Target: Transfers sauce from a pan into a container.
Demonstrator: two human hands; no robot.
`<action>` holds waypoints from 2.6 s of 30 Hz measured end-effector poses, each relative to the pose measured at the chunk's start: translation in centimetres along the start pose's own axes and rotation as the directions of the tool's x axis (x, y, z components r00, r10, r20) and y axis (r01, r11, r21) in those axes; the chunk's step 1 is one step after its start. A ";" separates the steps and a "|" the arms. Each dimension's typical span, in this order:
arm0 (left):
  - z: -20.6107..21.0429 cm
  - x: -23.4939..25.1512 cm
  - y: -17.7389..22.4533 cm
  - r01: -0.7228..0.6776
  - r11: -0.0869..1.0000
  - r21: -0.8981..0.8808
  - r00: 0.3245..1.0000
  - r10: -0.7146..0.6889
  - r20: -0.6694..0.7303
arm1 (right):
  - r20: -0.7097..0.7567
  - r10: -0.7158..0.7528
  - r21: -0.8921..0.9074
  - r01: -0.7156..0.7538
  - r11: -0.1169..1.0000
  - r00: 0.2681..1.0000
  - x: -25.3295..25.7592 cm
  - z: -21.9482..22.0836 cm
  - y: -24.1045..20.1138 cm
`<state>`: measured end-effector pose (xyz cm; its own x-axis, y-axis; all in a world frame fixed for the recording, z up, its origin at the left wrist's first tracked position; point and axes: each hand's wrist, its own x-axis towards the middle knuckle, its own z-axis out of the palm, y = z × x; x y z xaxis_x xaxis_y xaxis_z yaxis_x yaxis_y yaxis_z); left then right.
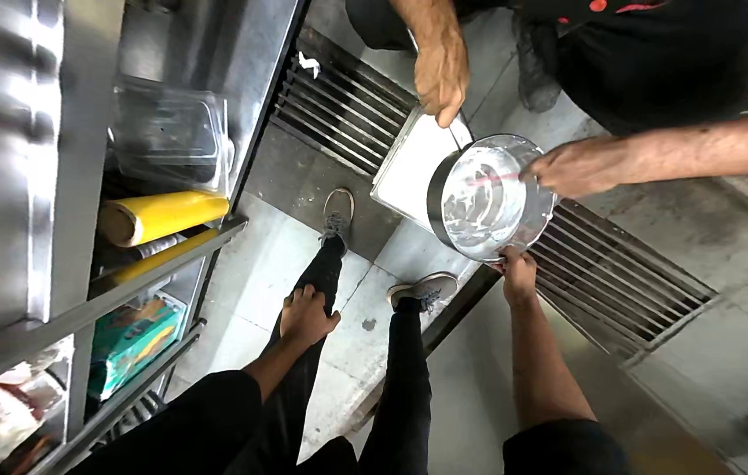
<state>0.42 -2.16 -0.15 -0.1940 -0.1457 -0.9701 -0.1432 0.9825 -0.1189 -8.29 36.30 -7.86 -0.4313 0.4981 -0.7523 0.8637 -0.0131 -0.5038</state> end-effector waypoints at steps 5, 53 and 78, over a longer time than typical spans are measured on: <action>-0.1 0.1 -0.1 0.003 1.000 0.004 1.000 -0.003 0.012 | 0.000 0.015 -0.008 -0.015 1.000 1.000 0.4 0.4 -0.2; -0.6 0.0 0.4 0.003 1.000 -0.006 0.999 -0.002 0.034 | 0.028 0.079 -0.016 -0.078 0.997 0.996 -0.9 0.6 1.6; 0.5 -0.1 -0.2 -0.017 1.000 -0.017 1.000 0.016 -0.003 | 0.029 0.058 0.036 -0.059 0.998 0.998 -2.1 1.9 1.9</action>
<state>0.99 -2.31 -0.12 -0.1991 -0.1298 -0.9713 -0.1560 0.9827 -0.0994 -6.22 33.63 -8.08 -0.3876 0.4714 -0.7922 0.8779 -0.0733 -0.4732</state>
